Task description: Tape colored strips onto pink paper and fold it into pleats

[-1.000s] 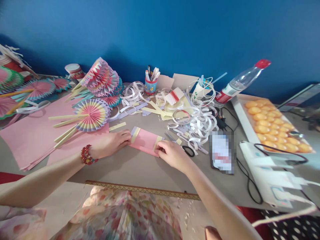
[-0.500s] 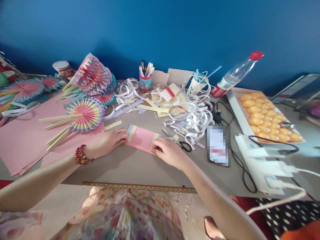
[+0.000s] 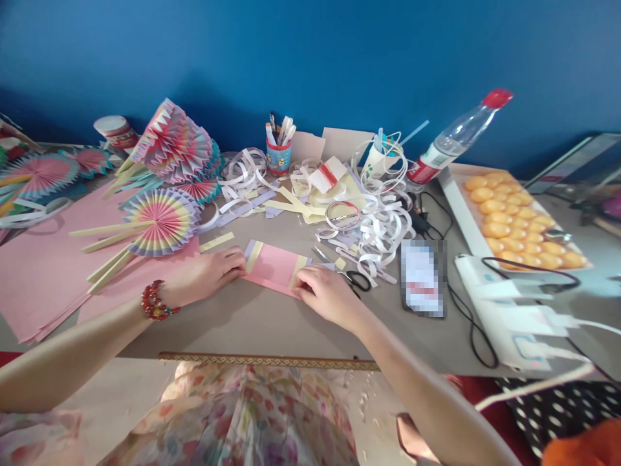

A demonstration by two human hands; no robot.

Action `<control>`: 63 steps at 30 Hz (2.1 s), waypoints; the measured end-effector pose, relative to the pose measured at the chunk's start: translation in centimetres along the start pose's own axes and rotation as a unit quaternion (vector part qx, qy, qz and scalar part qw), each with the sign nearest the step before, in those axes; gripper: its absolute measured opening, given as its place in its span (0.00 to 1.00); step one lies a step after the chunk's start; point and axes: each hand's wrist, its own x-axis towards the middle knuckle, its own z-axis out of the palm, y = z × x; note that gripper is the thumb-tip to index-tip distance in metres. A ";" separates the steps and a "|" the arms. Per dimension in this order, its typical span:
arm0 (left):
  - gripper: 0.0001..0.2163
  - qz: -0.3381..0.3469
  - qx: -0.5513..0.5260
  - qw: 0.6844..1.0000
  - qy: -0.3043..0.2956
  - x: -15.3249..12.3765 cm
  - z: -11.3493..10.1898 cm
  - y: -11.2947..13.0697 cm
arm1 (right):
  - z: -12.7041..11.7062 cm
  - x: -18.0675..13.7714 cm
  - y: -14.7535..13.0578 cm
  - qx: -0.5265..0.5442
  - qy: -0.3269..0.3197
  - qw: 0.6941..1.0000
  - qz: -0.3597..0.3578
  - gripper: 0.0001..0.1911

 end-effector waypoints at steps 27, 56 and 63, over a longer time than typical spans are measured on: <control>0.12 0.038 0.147 0.986 0.065 -0.6 1.1 -0.2 | 3.1 -1.6 1.0 -0.146 0.124 0.977 -0.096 0.10; 0.20 0.110 0.196 0.970 0.088 -2.3 2.3 0.5 | 3.8 -2.8 1.2 -0.208 0.135 0.963 -0.105 0.14; 0.43 0.159 0.145 0.975 0.058 -2.0 3.2 3.6 | 3.6 -2.8 0.6 -0.284 0.102 0.941 -0.156 0.18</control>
